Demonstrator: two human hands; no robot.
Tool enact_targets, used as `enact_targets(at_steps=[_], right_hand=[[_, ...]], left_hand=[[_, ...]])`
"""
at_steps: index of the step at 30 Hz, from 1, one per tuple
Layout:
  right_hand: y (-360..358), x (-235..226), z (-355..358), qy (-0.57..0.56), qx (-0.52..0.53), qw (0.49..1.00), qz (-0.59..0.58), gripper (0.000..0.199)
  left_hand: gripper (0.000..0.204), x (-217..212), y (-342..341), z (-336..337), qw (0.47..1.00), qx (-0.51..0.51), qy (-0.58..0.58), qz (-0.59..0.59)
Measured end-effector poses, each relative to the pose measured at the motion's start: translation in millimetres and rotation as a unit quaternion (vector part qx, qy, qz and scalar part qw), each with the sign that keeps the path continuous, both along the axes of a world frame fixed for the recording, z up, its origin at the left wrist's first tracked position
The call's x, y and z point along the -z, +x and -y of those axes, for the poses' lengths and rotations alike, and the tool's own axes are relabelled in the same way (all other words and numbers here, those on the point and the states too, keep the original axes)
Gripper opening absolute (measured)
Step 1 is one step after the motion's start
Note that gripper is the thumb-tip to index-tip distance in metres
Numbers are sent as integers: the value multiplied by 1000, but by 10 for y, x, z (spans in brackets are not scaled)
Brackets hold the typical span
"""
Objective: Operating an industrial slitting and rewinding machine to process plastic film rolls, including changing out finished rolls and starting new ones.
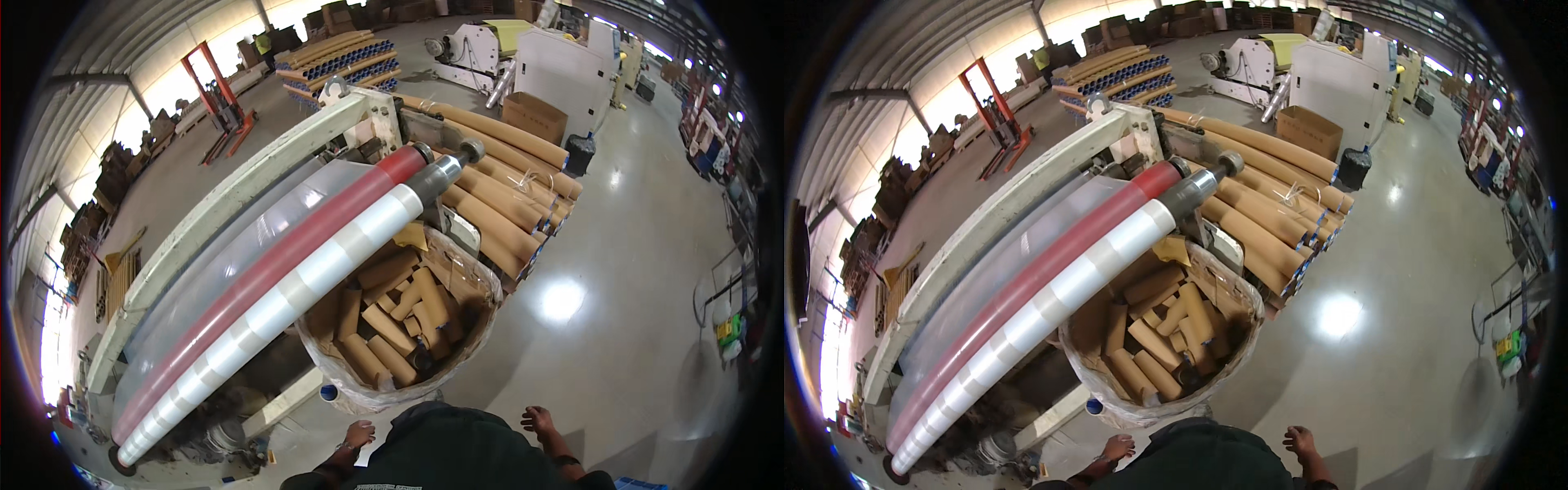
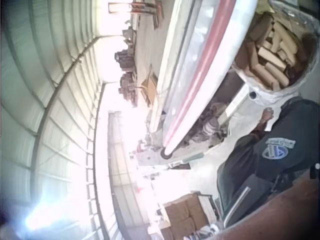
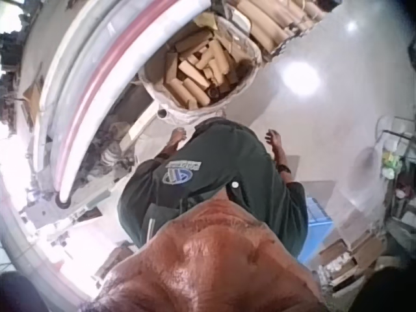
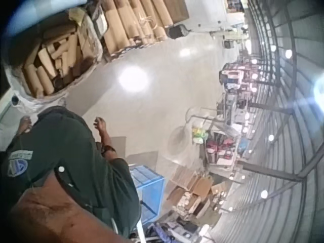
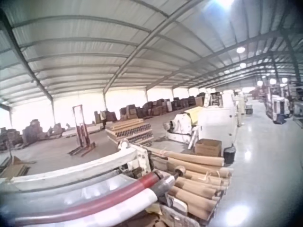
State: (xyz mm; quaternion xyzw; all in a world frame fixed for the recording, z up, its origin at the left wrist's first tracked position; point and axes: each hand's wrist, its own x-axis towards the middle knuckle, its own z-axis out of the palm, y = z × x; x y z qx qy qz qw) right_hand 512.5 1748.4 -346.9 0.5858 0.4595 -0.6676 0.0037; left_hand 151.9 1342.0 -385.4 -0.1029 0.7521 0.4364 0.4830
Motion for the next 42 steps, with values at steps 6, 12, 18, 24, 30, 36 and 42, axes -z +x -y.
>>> enact_targets(at_steps=[6, 12, 18, 24, 30, 36, 42], right_hand=[[325, 146, -491, -14, -23, 999, 18, 46], [-45, 83, -1256, 24, -273, 960, 63, 44], [-520, 233, -2495, -58, -206, 977, 20, 44], [-958, 150, -3423, 7, -226, 974, -20, 48], [-793, 435, -3378, -39, -272, 960, 49, 47], [-880, 417, -3031, -26, -337, 940, 38, 40], [-1043, 405, -3139, 7, -373, 928, 22, 40]], left_hand=[[46, 68, 81, -536, 999, -28, 3, 15], [31, 682, 567, -144, 977, -150, 122, -94], [26, 796, 1367, -647, 965, -229, 100, -78], [35, 455, 1936, -1115, 966, -195, 91, -144], [38, -339, 1990, -1676, 938, -343, 35, -43], [35, -27, 2374, -1368, 924, -376, 53, -32], [38, 101, 2556, -1261, 902, -421, 88, -15]])
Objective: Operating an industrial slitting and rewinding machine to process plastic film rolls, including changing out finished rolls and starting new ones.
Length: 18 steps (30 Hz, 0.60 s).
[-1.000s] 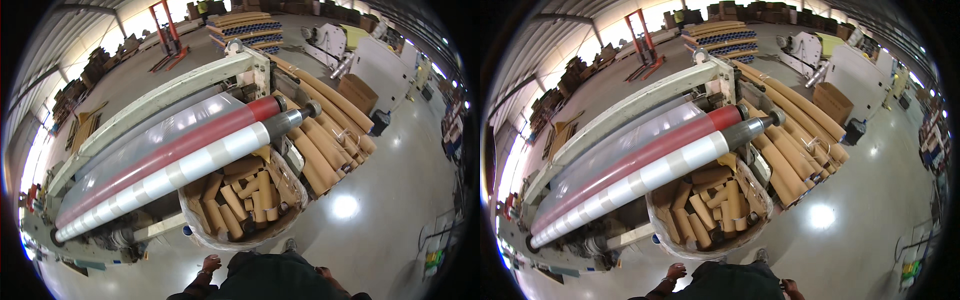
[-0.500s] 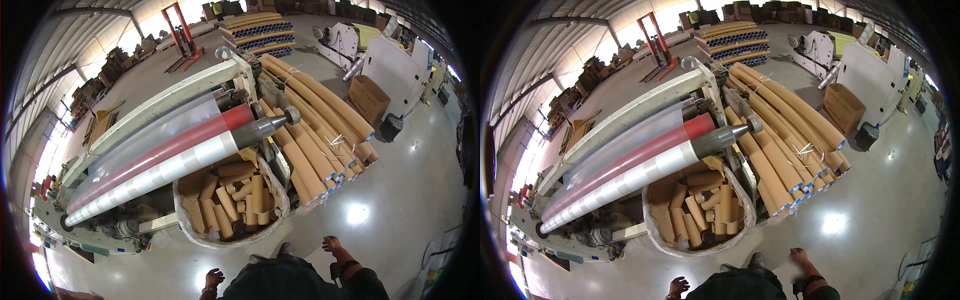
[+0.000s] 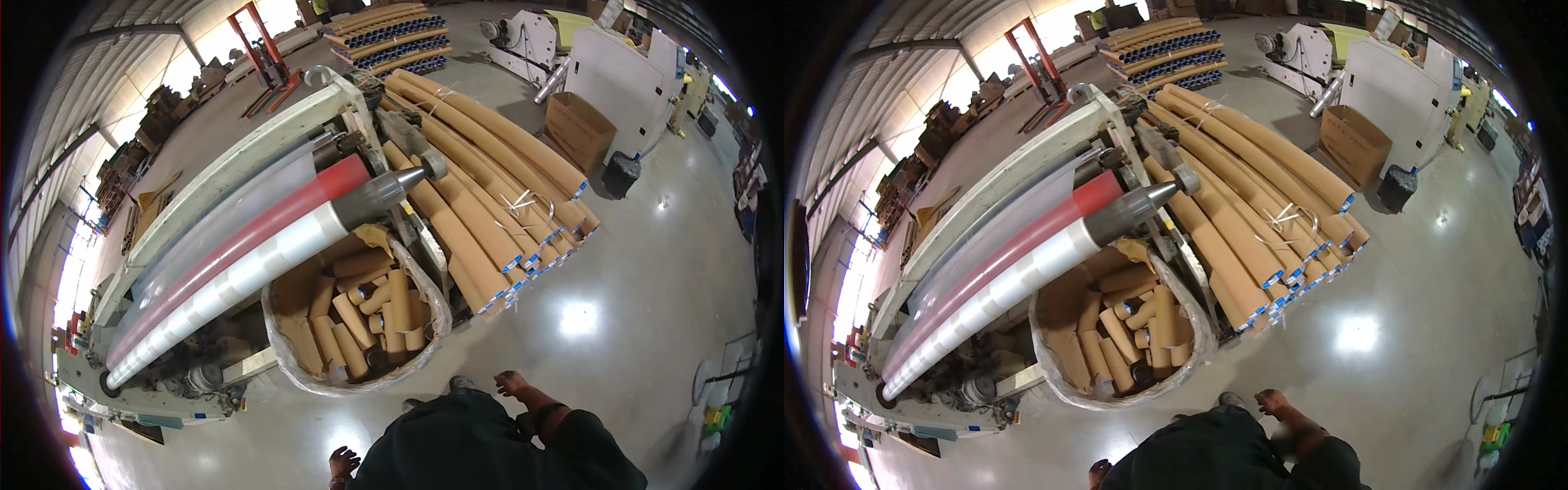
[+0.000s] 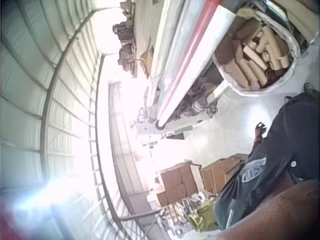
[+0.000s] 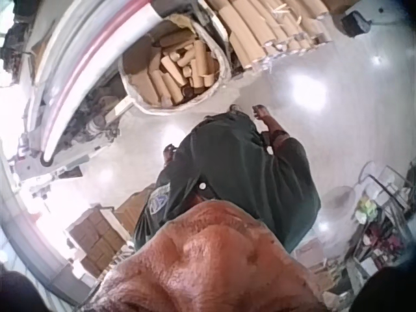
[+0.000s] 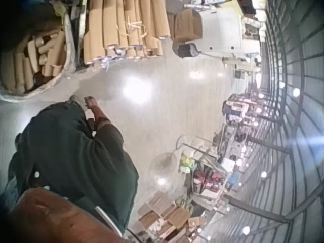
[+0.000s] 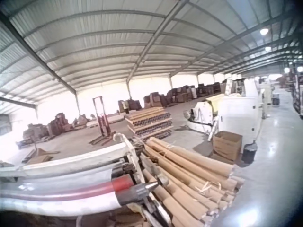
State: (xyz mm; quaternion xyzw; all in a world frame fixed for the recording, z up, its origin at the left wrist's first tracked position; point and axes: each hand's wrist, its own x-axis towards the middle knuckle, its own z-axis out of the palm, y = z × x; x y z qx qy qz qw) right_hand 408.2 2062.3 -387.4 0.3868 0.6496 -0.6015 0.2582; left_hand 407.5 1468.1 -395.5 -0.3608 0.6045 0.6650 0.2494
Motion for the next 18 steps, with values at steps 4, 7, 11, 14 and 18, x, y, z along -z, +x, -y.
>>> enact_targets(at_steps=[4, 7, 11, 14, 18], right_hand=[[-57, 1, -182, -21, -16, 999, 22, 39], [231, 493, -364, -12, 3, 1000, -9, 37], [122, 534, -313, 30, -133, 989, 55, 43], [242, 385, -425, 23, -140, 986, 92, 44], [297, 320, -559, 23, -129, 988, 86, 43]], left_hand=[[42, -169, -30, -313, 1000, -9, -28, -1], [39, -489, -55, -682, 992, 86, -89, -19], [41, -464, 71, -719, 982, 112, -122, -87], [42, -308, 144, -756, 992, 97, -84, -18], [32, 69, 381, -499, 939, 276, -101, -180]])
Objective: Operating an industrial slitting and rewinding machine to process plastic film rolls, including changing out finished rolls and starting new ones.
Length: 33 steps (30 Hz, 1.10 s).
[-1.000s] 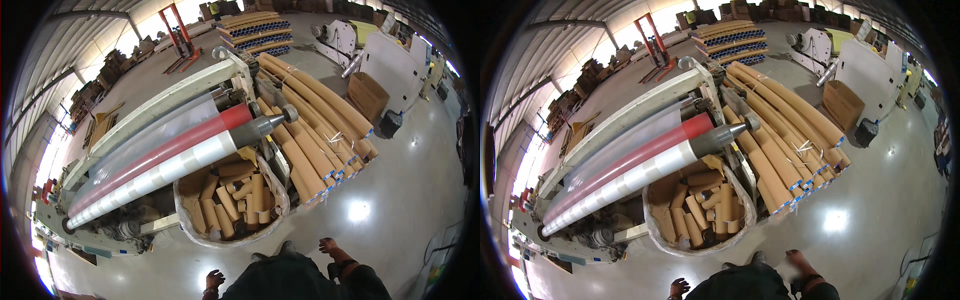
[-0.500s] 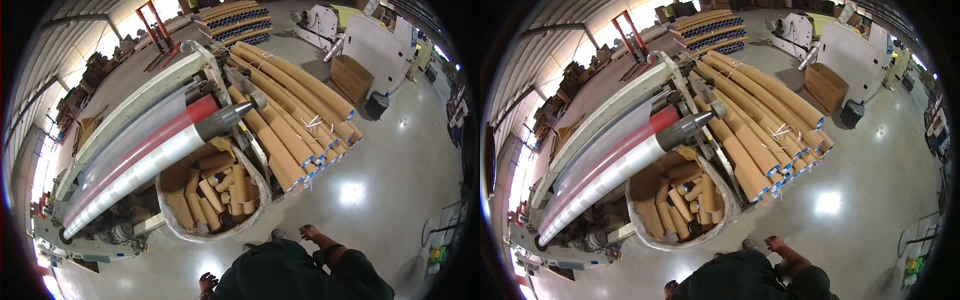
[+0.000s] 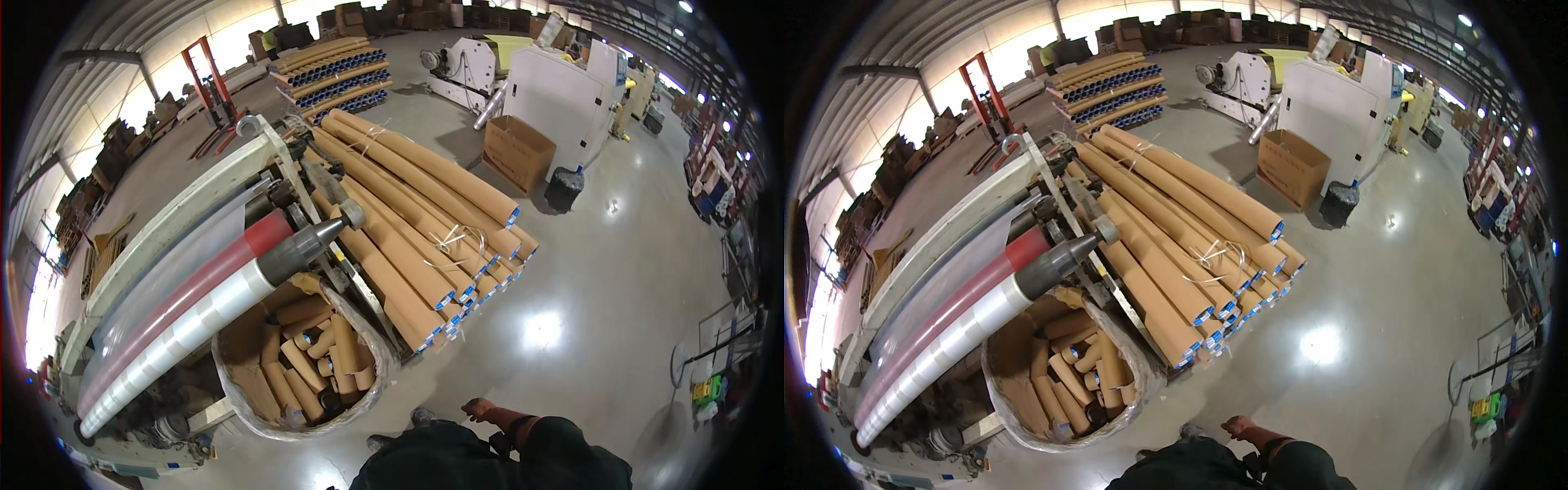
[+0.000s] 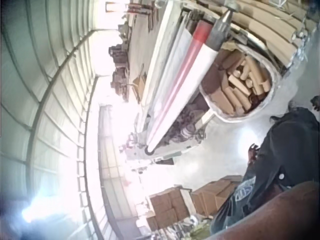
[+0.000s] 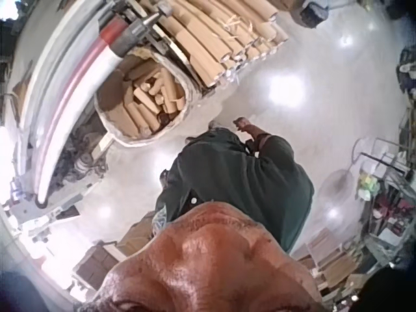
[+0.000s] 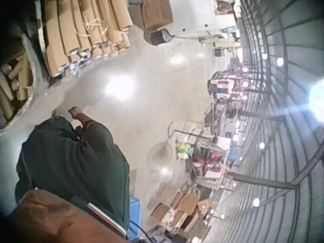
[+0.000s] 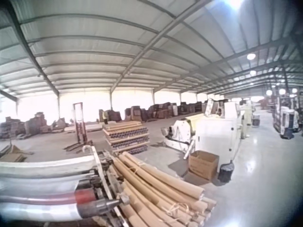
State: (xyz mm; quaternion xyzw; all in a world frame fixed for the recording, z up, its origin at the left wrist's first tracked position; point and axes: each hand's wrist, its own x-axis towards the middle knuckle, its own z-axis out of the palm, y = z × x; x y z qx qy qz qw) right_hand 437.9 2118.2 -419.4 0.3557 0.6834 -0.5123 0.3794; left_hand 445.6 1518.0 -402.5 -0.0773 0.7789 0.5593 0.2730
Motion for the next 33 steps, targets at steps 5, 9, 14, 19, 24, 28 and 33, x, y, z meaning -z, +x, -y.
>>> enact_targets(at_steps=[5, 9, 14, 19, 24, 28, 33], right_hand=[[-110, 29, -73, -14, -53, 991, -121, 39], [-375, -272, 109, -70, 78, 994, -20, 42], [-350, -299, 54, -63, 103, 993, 4, 39], [-586, -442, 281, -85, 67, 994, 4, 39], [-472, -321, 117, -72, 102, 992, 2, 36], [-490, -328, 195, -91, 73, 993, 4, 43], [-425, -229, 182, -96, 86, 992, 2, 43]], left_hand=[[39, -148, 119, -258, 985, -57, -2, -165], [41, 252, 120, -151, 937, -324, 12, 131], [41, -389, -141, -616, 925, -339, 54, 163], [36, 318, 580, 10, 966, -3, -230, -114], [32, 161, 353, -140, 891, 164, -349, -241], [35, 350, 396, -30, 986, -143, -80, 22], [44, 240, 270, -103, 982, -184, -7, 48]])
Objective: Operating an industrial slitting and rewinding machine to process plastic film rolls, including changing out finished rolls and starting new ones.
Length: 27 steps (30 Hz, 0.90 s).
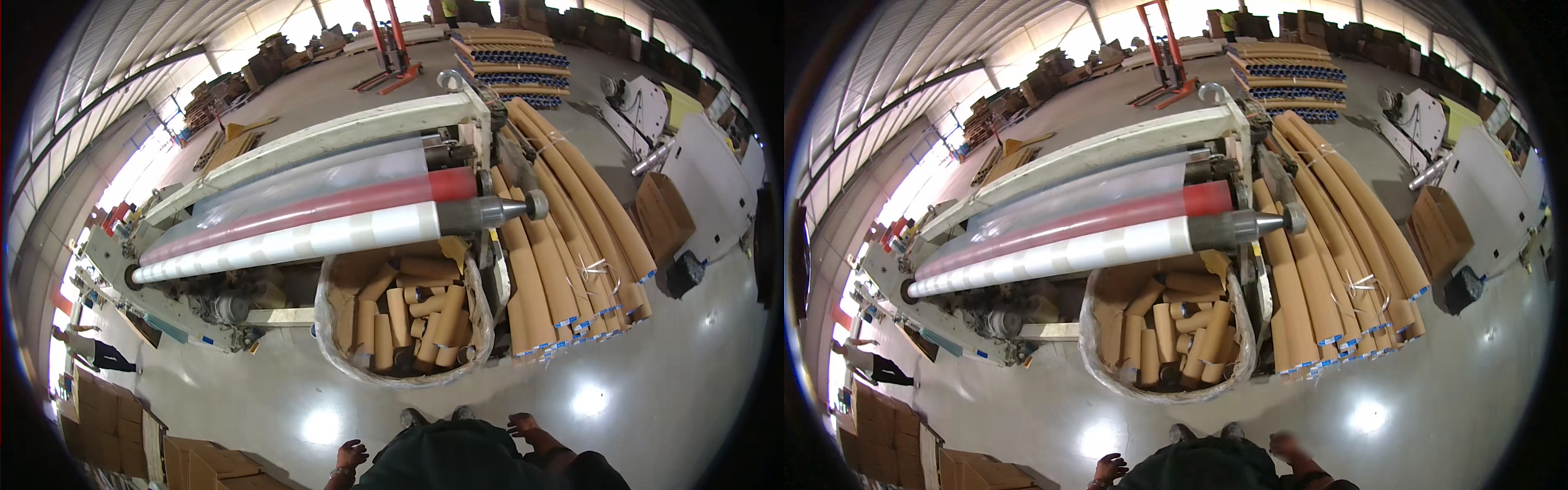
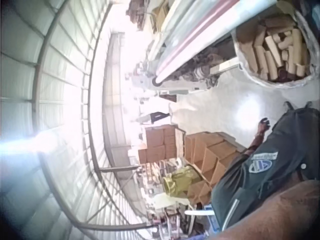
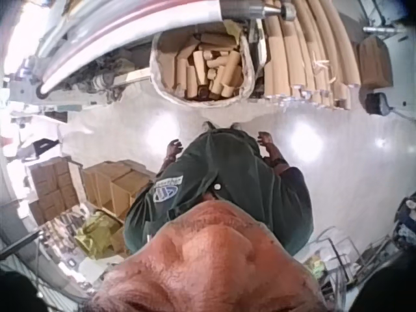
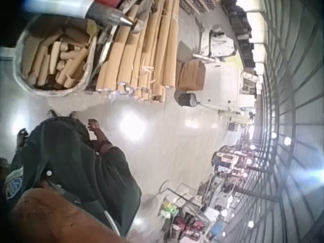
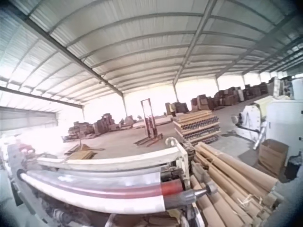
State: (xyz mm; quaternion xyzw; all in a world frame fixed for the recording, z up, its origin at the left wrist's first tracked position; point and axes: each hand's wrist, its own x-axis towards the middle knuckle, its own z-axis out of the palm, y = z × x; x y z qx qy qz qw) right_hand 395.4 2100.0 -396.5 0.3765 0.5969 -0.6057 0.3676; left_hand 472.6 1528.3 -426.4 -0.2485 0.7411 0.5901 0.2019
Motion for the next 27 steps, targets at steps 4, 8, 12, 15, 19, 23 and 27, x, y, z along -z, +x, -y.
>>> enact_targets(at_steps=[4, 8, 12, 15, 19, 23, 27], right_hand=[[12, -92, -30, 16, -4, 1000, 6, 42], [96, 130, -18, -12, 6, 1000, -8, 34], [215, 250, -141, 14, 33, 998, 42, 35], [133, 305, -62, 1, -21, 998, 56, 36], [28, 86, 78, 41, -66, 994, 70, 35], [-131, 82, 291, 25, -89, 995, 42, 34], [-213, 9, 705, 14, -85, 996, 2, 33]], left_hand=[[47, -355, -145, -205, 997, 53, -50, 20], [47, -536, -73, -211, 992, -80, 71, 66], [32, -893, -409, -654, 976, -161, 26, 145], [41, -1003, -224, -549, 986, -134, 13, 97], [40, -1106, -114, -529, 978, -186, 9, 98], [38, -380, 472, 86, 990, -120, -54, 56], [36, -233, 499, 299, 980, -190, 13, 67]])
